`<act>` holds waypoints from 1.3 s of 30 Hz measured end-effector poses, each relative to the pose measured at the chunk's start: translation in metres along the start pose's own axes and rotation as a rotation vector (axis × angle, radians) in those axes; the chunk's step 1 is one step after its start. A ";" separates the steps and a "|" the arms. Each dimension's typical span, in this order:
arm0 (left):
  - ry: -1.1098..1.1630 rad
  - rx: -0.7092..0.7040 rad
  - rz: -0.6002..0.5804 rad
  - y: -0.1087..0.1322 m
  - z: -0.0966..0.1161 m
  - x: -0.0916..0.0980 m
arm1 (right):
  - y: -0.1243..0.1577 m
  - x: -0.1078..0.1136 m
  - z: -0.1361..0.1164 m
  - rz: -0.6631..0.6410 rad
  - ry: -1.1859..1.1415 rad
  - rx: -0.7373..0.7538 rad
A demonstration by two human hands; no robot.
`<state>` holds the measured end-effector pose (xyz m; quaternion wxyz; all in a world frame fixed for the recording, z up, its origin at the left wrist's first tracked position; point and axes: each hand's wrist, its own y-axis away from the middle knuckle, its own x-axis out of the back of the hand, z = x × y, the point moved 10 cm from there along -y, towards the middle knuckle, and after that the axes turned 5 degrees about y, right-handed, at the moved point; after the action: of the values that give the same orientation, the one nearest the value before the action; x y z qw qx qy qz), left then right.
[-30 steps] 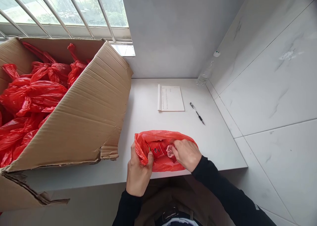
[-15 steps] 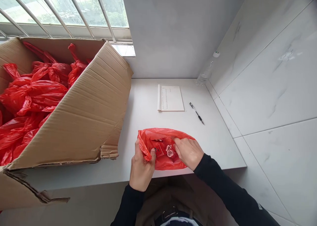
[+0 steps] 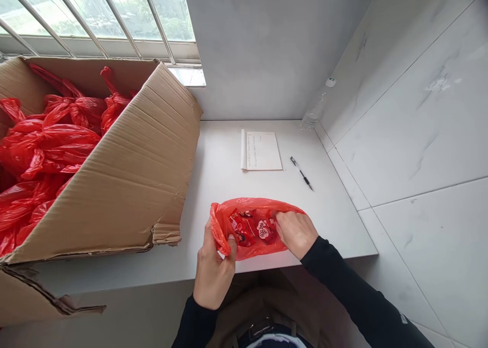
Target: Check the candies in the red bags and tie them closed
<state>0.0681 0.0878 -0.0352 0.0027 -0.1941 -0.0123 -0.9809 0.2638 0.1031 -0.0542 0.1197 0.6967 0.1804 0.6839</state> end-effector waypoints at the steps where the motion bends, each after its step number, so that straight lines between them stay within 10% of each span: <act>1: 0.007 0.000 0.012 0.002 0.002 0.003 | 0.001 0.002 -0.005 0.012 -0.022 0.024; 13: 0.012 0.043 0.085 0.004 -0.001 0.015 | -0.027 -0.023 -0.052 0.095 -0.290 0.166; 39: 0.066 0.031 0.067 0.003 0.002 0.013 | -0.005 -0.003 -0.009 0.162 -0.119 -0.029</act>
<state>0.0566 0.0843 -0.0280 0.0389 -0.1618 -0.0210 -0.9858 0.2545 0.1055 -0.0584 0.0845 0.7467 0.1059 0.6512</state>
